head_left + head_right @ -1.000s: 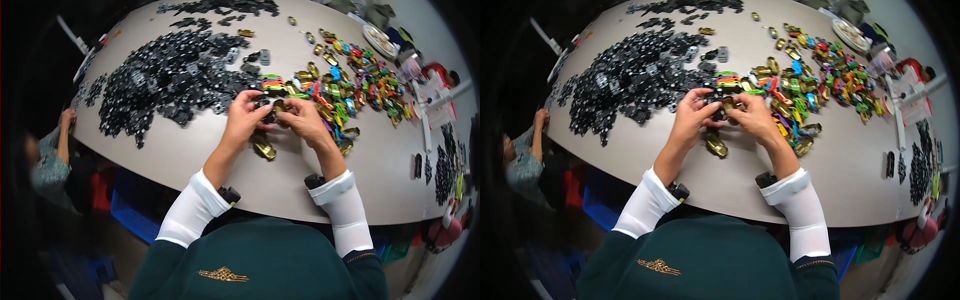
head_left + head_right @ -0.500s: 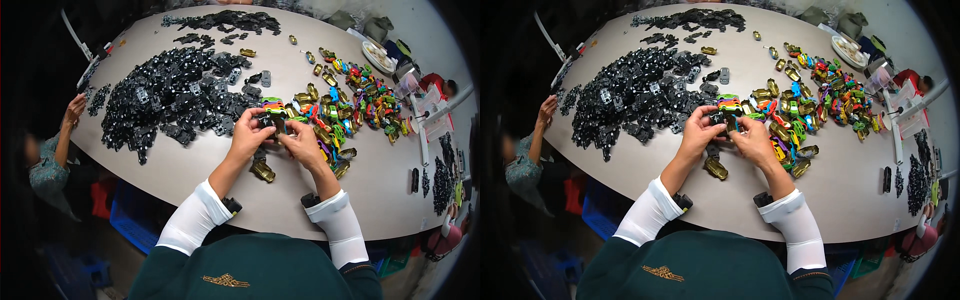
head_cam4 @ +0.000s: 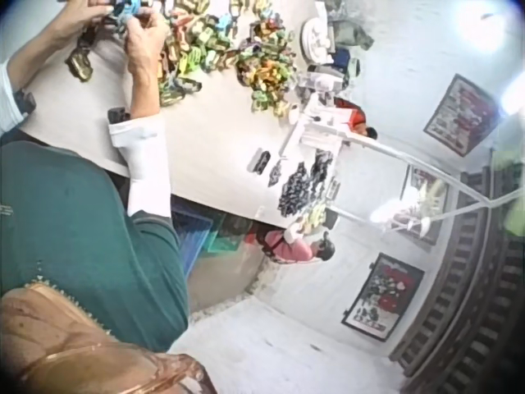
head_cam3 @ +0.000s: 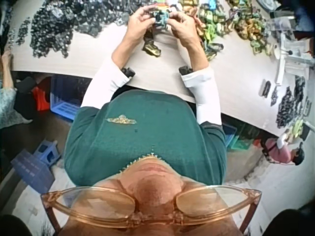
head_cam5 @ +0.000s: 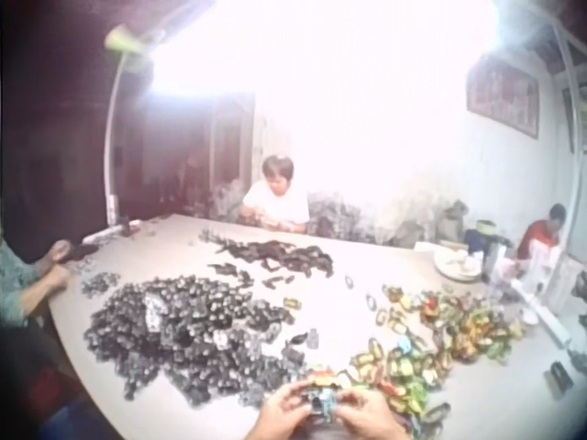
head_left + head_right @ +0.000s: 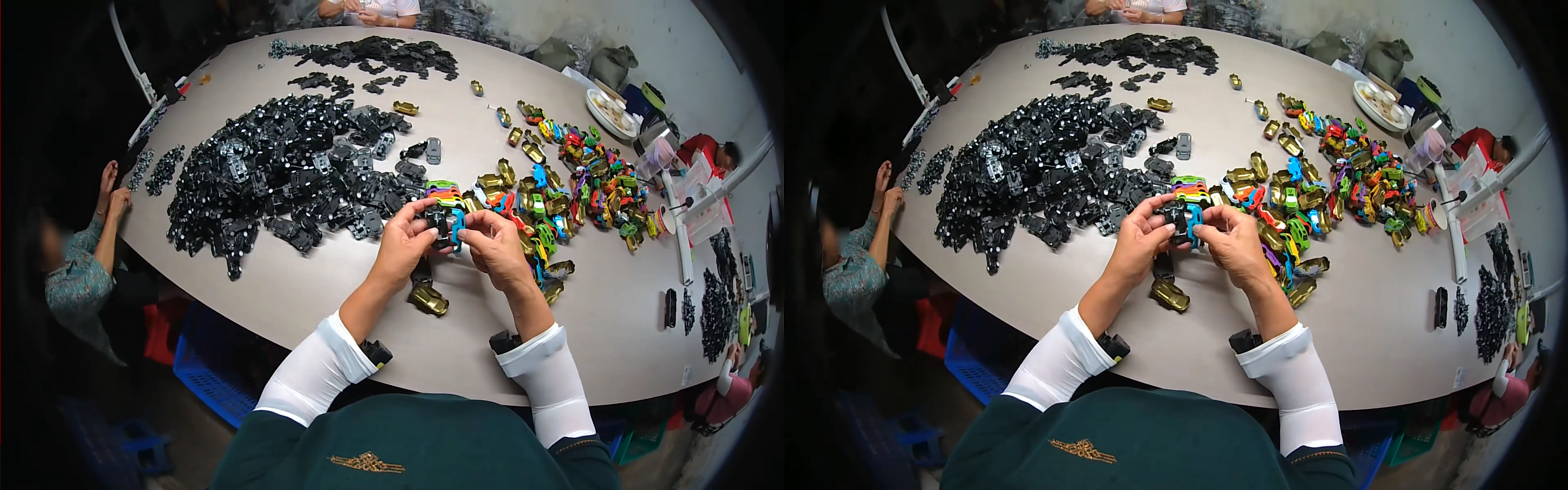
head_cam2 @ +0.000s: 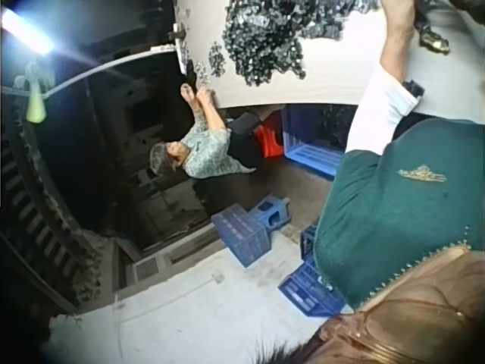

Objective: The person sits at a large table and assembles small keychains by hand. They pick up a black plastic base and a colorful metal casing, fit the casing onto the base, and place the finished unit on the table. The process is repeated with various colored casings throughout the clip.

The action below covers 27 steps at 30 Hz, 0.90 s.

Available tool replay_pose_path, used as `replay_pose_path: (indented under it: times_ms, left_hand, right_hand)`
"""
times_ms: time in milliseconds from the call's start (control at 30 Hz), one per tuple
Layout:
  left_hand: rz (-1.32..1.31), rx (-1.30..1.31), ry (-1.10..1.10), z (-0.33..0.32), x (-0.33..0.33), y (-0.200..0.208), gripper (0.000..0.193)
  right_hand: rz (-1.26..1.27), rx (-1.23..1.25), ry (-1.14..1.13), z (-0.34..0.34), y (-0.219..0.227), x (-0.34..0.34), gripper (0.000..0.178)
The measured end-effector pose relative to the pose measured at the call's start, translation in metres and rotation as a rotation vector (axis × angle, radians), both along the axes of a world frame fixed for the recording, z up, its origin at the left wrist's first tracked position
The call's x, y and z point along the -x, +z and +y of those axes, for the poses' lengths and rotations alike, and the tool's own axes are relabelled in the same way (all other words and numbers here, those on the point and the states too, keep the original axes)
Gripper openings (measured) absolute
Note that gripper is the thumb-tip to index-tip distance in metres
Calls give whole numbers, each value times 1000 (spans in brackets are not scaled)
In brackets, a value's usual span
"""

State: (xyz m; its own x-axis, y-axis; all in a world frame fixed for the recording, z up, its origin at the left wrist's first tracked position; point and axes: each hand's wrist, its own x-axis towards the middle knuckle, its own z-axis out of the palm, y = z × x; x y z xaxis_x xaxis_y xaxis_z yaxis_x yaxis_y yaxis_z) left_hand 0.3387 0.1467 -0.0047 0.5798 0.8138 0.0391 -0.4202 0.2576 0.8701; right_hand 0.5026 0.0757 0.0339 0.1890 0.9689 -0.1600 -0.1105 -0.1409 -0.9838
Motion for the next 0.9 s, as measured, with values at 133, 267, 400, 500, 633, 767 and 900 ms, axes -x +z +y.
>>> replay_pose_path:
  times_ms: [133,267,400,500,633,767,900]
  left_hand:
    - [62,-48,12,-4,-2,-1,46]
    - [53,0,15,-3,-3,-3,38]
    - [28,-3,9,-2,-3,-4,34]
    - [-4,-4,70,-5,-1,-1,30]
    - [54,-88,107,-3,-4,-9,28]
    - [111,-156,155,-10,-5,-9,32]
    - [173,-234,179,-13,-5,-10,34]
  right_hand:
    - [-165,-168,-64,1,-16,7,19]
    - [-435,-217,-99,-2,-11,12,23]
    - [-519,-238,-120,-4,-11,11,26]
    - [-560,-264,-149,-4,-5,14,26]
    - [-650,-383,-183,-4,-5,12,22]
    - [-695,-368,-199,-13,5,23,25]
    - [-751,-384,-201,-11,4,30,27]
